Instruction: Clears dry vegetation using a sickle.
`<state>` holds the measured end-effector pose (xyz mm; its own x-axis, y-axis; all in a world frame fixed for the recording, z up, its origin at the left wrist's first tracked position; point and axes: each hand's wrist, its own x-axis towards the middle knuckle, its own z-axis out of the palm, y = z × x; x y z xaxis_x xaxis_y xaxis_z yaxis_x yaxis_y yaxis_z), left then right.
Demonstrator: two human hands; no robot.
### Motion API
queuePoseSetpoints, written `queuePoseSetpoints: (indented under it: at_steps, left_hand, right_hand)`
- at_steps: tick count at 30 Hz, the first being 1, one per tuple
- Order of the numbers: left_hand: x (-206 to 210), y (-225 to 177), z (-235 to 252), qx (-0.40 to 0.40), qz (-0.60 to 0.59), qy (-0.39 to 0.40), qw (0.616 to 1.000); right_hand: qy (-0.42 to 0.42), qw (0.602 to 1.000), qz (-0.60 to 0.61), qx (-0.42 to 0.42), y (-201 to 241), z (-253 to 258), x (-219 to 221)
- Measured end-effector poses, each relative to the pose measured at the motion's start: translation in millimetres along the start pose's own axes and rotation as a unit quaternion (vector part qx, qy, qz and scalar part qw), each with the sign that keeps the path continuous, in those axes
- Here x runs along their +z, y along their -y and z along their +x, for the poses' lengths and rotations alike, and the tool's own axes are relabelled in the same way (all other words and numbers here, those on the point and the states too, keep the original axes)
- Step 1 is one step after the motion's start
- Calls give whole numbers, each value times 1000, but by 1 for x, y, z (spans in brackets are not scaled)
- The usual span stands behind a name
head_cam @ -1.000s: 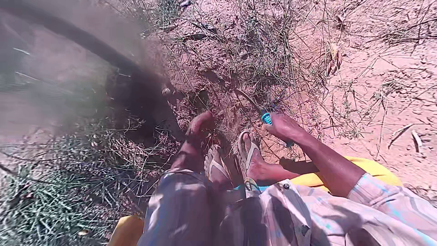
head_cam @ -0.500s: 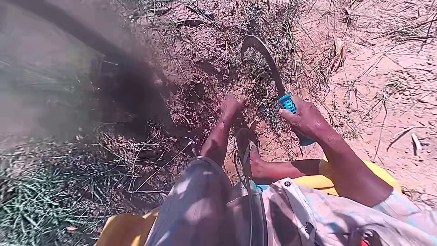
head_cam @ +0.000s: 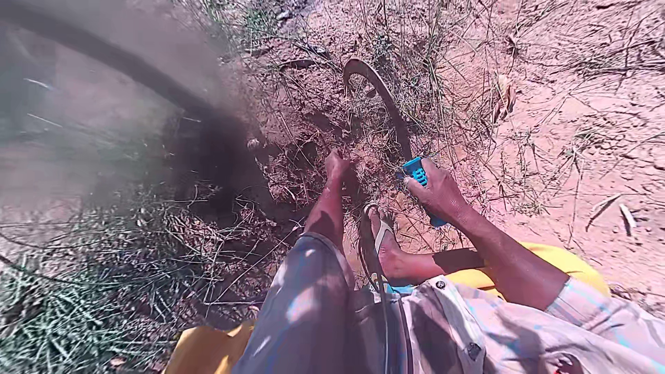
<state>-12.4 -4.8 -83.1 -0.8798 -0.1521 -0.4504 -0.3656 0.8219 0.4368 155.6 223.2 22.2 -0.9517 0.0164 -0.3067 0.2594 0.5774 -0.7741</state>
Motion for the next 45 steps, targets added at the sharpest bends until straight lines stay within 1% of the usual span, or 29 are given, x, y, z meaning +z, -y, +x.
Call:
queuePoseSetpoints:
  at_steps: [2, 4, 6, 7, 8, 12, 14, 16, 17, 18, 20, 21, 22, 25, 28, 30, 33, 35, 41, 43, 45]
  left_hand:
    - [1, 1, -1, -3, 12, 5, 1000]
    - [0, 1, -8, 2, 41, 28, 999]
    - [0, 0, -15, 4, 62, 42, 997]
    - [1, 0, -19, -3, 72, 47, 996]
    - [0, -1, -21, -8, 77, 50, 996]
    - [-6, 9, -25, -6, 81, 66, 995]
    - [-6, 11, -23, 19, 64, 59, 996]
    - [-8, 14, -26, 27, 63, 57, 996]
    - [-8, 14, -23, 25, 68, 52, 996]
    - [-6, 16, -21, 21, 71, 50, 996]
    - [-1, 20, -19, 6, 82, 53, 995]
    - [2, 22, -16, -1, 89, 56, 994]
    - [3, 21, -16, -8, 98, 60, 993]
    - [4, 14, -25, -18, 93, 72, 993]
    - [3, 9, -26, -18, 42, 77, 996]
    - [9, 4, -25, -29, 15, 102, 994]
    - [21, -11, -26, -36, 61, 136, 988]
    - [26, -19, -27, -50, 92, 123, 987]
    - [18, -16, -21, -47, 60, 82, 994]
    - [10, -23, -21, -34, 83, 82, 993]
    - [3, -22, -18, -22, 108, 94, 989]
  right_hand:
    - [21, 999, -35, 13, 4, 1, 6]
    - [112, 985, -104, 79, 2, 3, 14]
    - [227, 955, -143, 125, -2, 6, 16]
    - [253, 948, -145, 132, -1, 5, 14]
    - [256, 949, -129, 131, 4, 4, 7]
    - [235, 967, 11, 100, 15, -17, -37]
    - [174, 981, 42, 74, 20, -22, -42]
    - [126, 990, 35, 56, 19, -19, -30]
    - [121, 991, 19, 53, 15, -13, -22]
    - [133, 989, -9, 63, 8, -6, -11]
    - [208, 967, -96, 114, -5, 4, 9]
    - [249, 951, -130, 131, -7, 8, 14]
    - [264, 944, -145, 136, -7, 10, 14]
    - [238, 953, -140, 122, -1, 17, 1]
    - [231, 954, -146, 119, 2, 18, -3]
    - [231, 953, -151, 122, 1, 17, -1]
    - [228, 954, -149, 127, -6, 20, 4]
    - [226, 955, -142, 128, -9, 20, 6]
    - [220, 960, -115, 132, -9, 18, 7]
    - [196, 967, -103, 122, -3, 13, 2]
    - [147, 980, -84, 100, 6, 3, -6]
